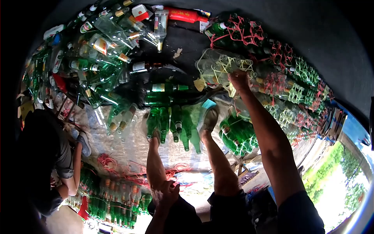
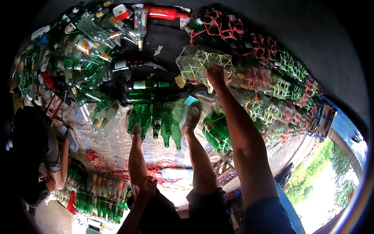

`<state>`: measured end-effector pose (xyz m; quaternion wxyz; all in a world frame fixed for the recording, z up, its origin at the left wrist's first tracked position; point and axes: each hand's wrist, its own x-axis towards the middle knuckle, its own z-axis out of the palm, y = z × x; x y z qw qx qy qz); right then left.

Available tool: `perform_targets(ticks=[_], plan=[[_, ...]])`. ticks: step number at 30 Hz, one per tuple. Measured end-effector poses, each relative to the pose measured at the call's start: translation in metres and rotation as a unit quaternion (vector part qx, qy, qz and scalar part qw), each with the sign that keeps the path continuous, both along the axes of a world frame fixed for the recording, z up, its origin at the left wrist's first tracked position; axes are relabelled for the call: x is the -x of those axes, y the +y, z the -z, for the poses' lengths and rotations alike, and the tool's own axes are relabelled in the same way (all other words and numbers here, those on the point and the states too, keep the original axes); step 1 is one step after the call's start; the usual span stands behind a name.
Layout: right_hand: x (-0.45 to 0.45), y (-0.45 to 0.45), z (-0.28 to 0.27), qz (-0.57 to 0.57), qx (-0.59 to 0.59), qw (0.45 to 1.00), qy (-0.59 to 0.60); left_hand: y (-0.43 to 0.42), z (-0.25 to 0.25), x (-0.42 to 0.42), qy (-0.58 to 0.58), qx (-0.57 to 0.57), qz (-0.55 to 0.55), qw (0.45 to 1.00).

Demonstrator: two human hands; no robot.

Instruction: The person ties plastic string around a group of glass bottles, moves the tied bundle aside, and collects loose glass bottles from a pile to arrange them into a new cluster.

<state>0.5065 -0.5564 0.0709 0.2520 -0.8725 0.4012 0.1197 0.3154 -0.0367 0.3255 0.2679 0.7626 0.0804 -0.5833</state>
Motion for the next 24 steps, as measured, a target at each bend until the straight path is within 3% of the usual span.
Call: perform_targets(ticks=[3,6,11,15,17,19,21,24], plan=[[0.007,-0.009,0.007,-0.073,-0.064,0.995,-0.021,-0.004,0.002,0.002,-0.102,0.021,0.016,0.994],[0.003,0.000,-0.004,-0.055,0.016,0.991,0.119,-0.014,0.009,-0.001,-0.301,0.066,0.038,0.951],[-0.012,0.008,-0.033,0.029,-0.018,0.989,0.146,-0.022,0.001,-0.010,-0.273,0.049,0.081,0.957],[-0.007,0.005,-0.047,0.019,-0.071,0.988,0.133,-0.030,-0.007,-0.015,-0.228,0.017,0.068,0.971],[0.010,0.005,-0.047,0.020,-0.065,0.997,0.020,-0.040,-0.013,-0.017,-0.228,0.002,0.062,0.972],[0.028,0.007,-0.055,-0.048,0.010,0.998,-0.037,-0.039,-0.011,-0.014,-0.113,-0.111,0.114,0.981],[0.053,0.007,-0.068,-0.126,0.105,0.970,-0.180,-0.040,-0.011,-0.014,-0.112,-0.113,0.110,0.981],[0.091,0.029,-0.109,-0.108,0.070,0.966,-0.226,-0.045,-0.012,-0.016,-0.132,-0.094,0.106,0.981]])
